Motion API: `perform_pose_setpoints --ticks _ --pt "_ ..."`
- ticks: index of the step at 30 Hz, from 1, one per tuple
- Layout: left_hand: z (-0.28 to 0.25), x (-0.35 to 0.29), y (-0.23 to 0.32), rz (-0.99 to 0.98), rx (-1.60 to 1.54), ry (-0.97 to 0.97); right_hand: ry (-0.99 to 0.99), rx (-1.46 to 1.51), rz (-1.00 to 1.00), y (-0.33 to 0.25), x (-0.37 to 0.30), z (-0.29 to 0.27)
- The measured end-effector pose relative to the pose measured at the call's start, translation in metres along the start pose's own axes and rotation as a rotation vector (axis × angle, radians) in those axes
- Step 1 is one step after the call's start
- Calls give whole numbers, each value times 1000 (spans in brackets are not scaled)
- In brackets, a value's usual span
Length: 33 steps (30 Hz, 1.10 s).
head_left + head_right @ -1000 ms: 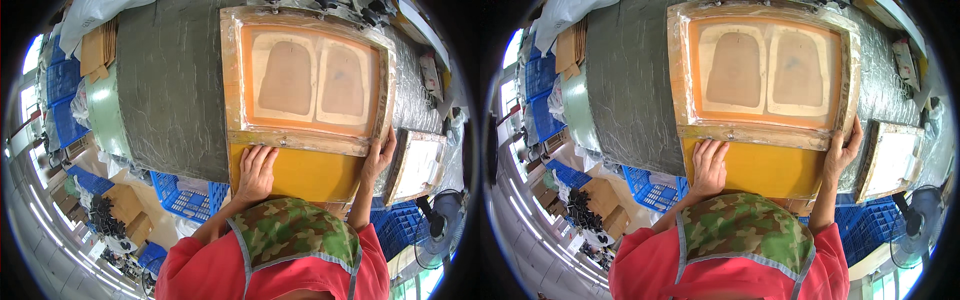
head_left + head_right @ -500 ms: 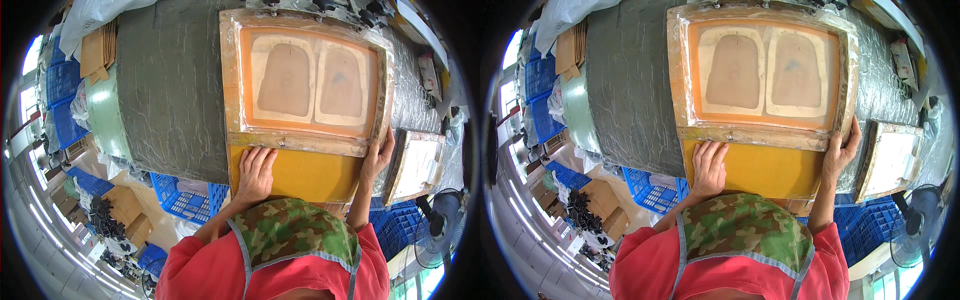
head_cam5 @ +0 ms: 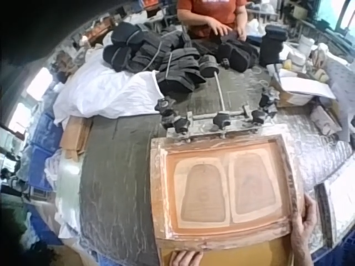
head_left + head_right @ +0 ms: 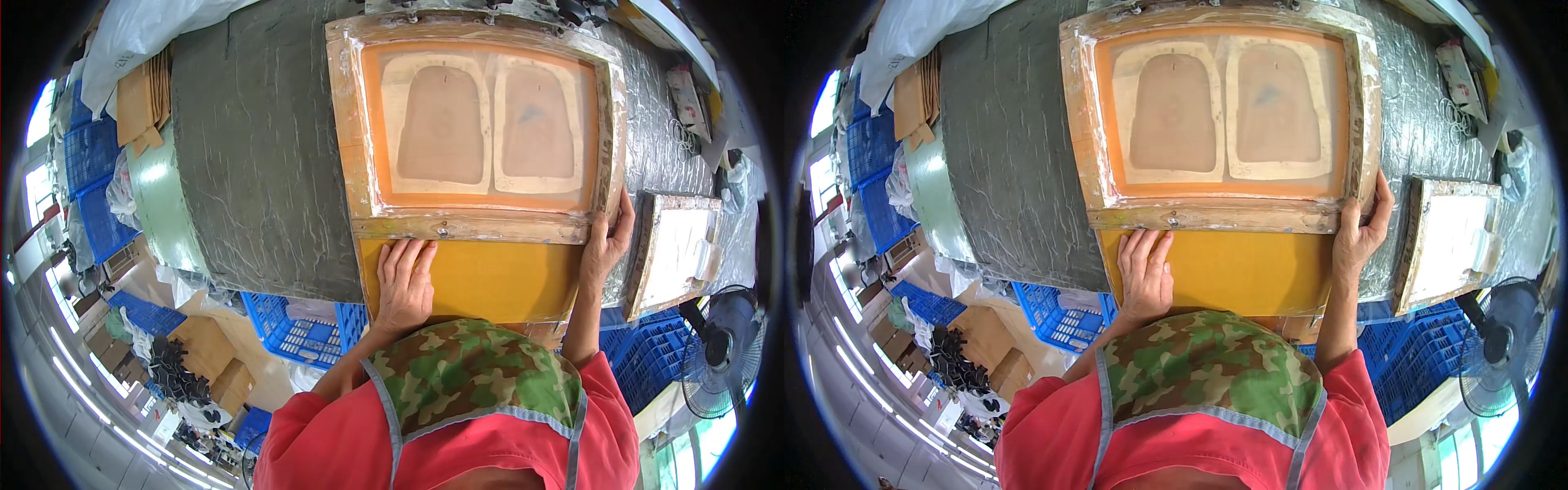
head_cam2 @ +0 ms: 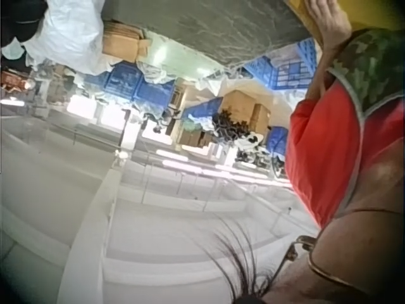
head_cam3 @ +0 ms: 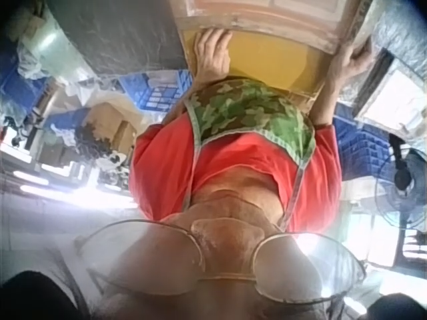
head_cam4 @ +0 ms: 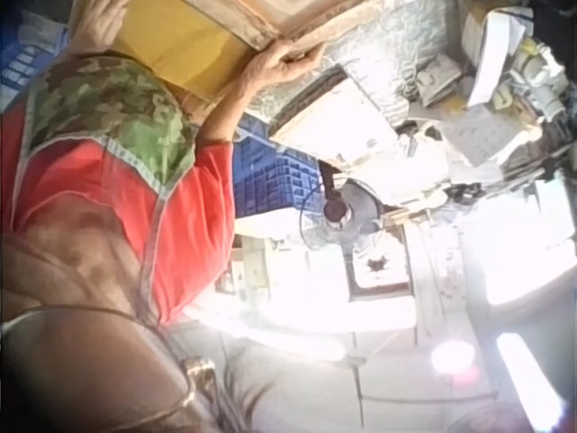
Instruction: Screen printing logos or designs onto shoe components.
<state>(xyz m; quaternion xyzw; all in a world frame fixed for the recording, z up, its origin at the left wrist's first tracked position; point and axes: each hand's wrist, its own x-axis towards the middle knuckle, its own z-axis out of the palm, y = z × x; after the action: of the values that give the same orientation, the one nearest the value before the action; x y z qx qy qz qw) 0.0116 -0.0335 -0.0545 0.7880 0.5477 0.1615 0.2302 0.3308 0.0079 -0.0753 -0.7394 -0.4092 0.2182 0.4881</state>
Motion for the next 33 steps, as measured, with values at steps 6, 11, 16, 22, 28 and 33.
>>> perform_pose_setpoints --ticks 6,11,16,22,28,33 --pt "-3 -4 -15 -11 -213 258 2 -10 2 -1 2 -1" --pt "-9 22 -29 -170 -239 625 11 7 -1 1 2 -2" --pt "-9 29 -35 -217 -390 521 10 6 -6 -3 2 0" --pt "-12 30 -33 -242 -354 423 11 -10 -26 -1 2 -2" --pt "-12 36 -27 -216 -340 437 19 25 2 -2 3 -4" --pt "-13 29 -32 -207 -244 477 4 -8 3 -13 5 -5"
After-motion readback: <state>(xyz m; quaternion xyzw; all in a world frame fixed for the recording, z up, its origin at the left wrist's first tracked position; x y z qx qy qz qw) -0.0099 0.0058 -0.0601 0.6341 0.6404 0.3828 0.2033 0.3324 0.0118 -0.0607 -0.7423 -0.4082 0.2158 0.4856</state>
